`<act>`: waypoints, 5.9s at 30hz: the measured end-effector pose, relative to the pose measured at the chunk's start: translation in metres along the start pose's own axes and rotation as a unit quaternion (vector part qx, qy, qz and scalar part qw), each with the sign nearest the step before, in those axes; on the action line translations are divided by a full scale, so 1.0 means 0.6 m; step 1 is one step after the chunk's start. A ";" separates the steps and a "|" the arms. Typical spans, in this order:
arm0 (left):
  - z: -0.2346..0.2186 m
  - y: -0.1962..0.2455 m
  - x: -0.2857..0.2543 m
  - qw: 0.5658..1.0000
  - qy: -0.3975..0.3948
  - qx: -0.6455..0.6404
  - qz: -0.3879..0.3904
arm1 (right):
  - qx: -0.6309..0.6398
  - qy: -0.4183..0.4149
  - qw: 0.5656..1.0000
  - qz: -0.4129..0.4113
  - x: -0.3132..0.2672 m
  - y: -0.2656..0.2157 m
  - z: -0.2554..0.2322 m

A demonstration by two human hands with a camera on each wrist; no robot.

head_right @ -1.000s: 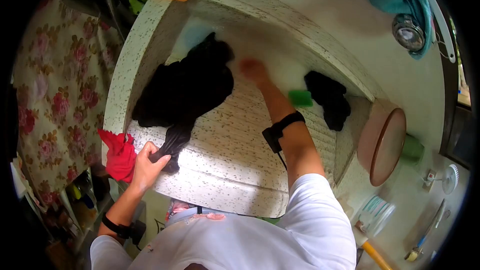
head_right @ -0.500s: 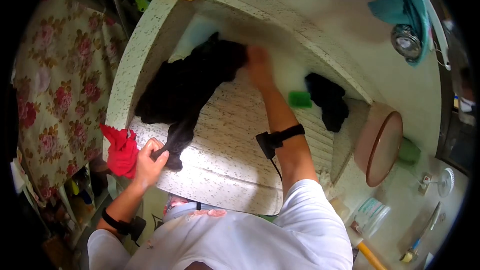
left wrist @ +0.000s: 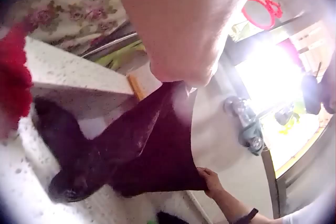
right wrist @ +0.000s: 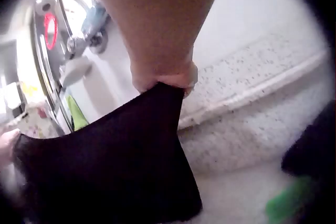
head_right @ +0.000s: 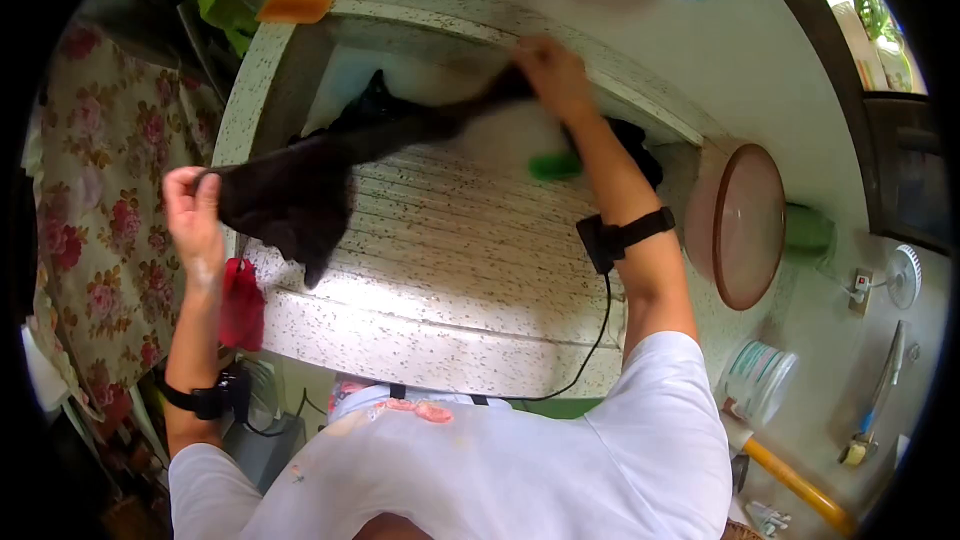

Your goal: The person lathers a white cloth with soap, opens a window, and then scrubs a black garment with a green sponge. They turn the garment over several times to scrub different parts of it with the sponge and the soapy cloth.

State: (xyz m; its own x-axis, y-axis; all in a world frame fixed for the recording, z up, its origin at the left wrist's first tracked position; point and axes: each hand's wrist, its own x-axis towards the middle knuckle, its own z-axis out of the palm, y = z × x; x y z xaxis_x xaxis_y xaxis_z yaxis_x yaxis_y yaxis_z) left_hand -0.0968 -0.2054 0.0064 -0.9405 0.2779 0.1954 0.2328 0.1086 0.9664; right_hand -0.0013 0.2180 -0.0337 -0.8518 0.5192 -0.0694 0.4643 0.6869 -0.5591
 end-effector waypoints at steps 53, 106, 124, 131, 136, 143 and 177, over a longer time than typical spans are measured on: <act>0.017 -0.132 -0.220 0.805 -0.496 0.276 0.177 | -0.163 -0.165 0.963 -0.139 -0.047 -0.001 0.407; -0.040 -0.122 -0.119 0.752 -0.548 0.366 0.034 | -0.465 0.227 0.855 -0.050 -0.071 0.335 0.302; 0.332 -0.107 -0.316 0.711 -0.559 0.380 0.195 | 0.060 -0.285 0.942 -0.165 -0.212 0.068 0.226; 0.254 -0.057 -0.361 0.833 -0.479 0.254 0.111 | 0.086 -0.181 0.959 -0.201 -0.234 0.077 0.304; 0.254 -0.058 -0.354 0.799 -0.526 0.272 0.104 | -0.055 -0.084 0.968 -0.230 -0.027 0.089 0.397; 0.252 -0.049 -0.324 0.656 -0.664 0.336 0.126 | 0.139 -0.336 0.908 -0.209 -0.374 0.028 0.183; 0.206 -0.059 -0.297 0.728 -0.557 0.397 0.042 | -0.032 -0.240 0.940 -0.241 -0.071 0.026 0.336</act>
State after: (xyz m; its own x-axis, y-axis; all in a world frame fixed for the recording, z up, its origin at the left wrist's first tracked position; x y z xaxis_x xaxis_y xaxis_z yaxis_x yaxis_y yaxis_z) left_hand 0.0931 -0.1406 -0.0830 -0.2329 0.8696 -0.4354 0.7634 0.4408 0.4722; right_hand -0.0068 0.1044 -0.2061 -0.9713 -0.1392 -0.1930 -0.0039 0.8202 -0.5720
